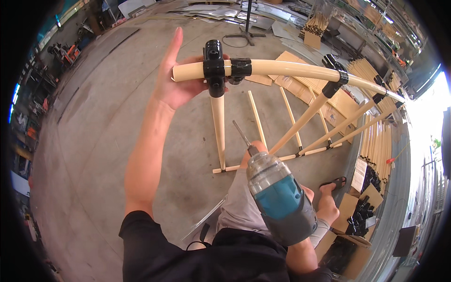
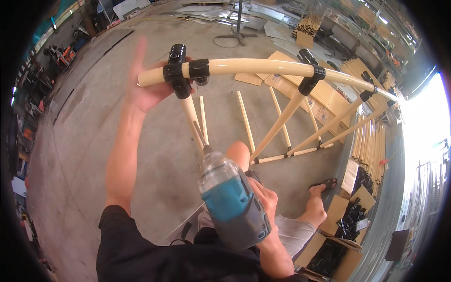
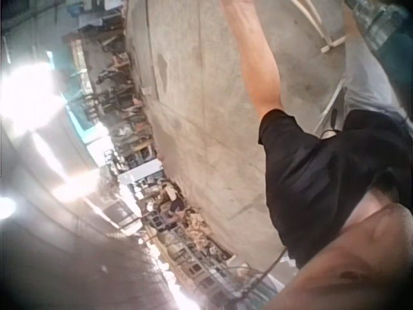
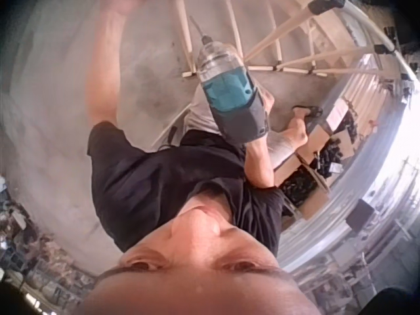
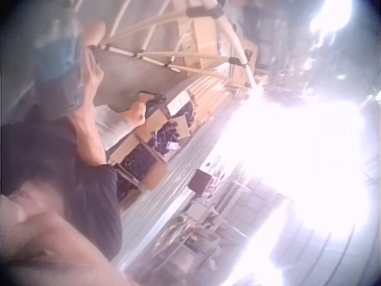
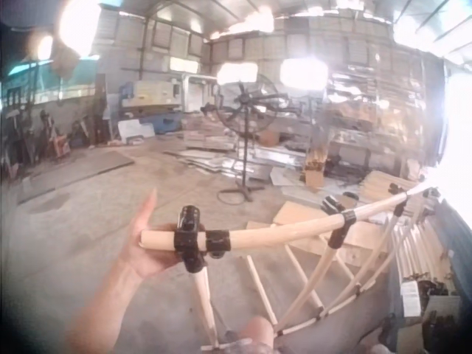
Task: The person assembles a wooden framework by inserting wooden poles into black plastic connectors and securing them using a power drill and screws.
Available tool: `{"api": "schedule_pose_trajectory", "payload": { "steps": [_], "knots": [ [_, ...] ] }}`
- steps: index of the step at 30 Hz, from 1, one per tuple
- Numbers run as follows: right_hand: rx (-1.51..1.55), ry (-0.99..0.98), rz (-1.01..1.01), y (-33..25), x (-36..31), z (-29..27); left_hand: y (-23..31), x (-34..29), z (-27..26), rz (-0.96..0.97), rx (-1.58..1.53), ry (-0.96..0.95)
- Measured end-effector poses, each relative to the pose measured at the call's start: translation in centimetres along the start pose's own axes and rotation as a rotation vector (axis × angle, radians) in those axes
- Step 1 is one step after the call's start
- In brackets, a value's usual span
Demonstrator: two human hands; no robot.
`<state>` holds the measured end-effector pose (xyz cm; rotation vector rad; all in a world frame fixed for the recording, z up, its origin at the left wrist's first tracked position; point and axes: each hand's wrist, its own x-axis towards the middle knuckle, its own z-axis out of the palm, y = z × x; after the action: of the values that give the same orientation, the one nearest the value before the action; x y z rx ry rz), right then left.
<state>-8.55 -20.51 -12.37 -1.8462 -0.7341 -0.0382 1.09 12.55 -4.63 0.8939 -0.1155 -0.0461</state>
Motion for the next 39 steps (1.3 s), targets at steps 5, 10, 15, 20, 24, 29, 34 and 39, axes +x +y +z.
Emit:
{"api": "schedule_pose_trajectory", "payload": {
  "steps": [5, 10, 15, 20, 24, 29, 34, 39],
  "knots": [
    [-0.059, 0.115, -0.124, -2.7, 2.5, 1.9, -0.1, -0.1, -0.5, -0.019, 0.049, 0.022],
    [-0.13, 0.165, -0.242, -4.4, 4.7, 3.9, 0.3, -0.3, -0.4, 0.001, 0.052, -0.053],
    [-0.144, 0.138, -0.202, -4.2, 5.0, 4.9, -0.4, 0.1, -0.5, 0.074, -0.156, 0.104],
    [-0.124, 0.144, -0.187, -3.8, 4.9, 4.8, -0.2, 0.0, 0.1, 0.027, -0.097, 0.032],
    [-0.154, 0.14, -0.248, -3.8, 5.4, 5.4, -0.4, -0.1, -0.6, 0.043, -0.015, 0.122],
    [-0.166, 0.174, -0.236, -4.2, 5.7, 5.5, -0.4, 0.1, -0.1, 0.033, 0.034, 0.068],
    [-0.221, 0.167, -0.222, -3.8, 5.4, 5.9, -0.8, 0.4, -0.2, 0.083, 0.033, 0.083],
    [-0.218, 0.164, -0.213, -3.7, 5.6, 6.1, -0.8, 0.3, -0.1, 0.131, 0.054, 0.064]
  ]
}}
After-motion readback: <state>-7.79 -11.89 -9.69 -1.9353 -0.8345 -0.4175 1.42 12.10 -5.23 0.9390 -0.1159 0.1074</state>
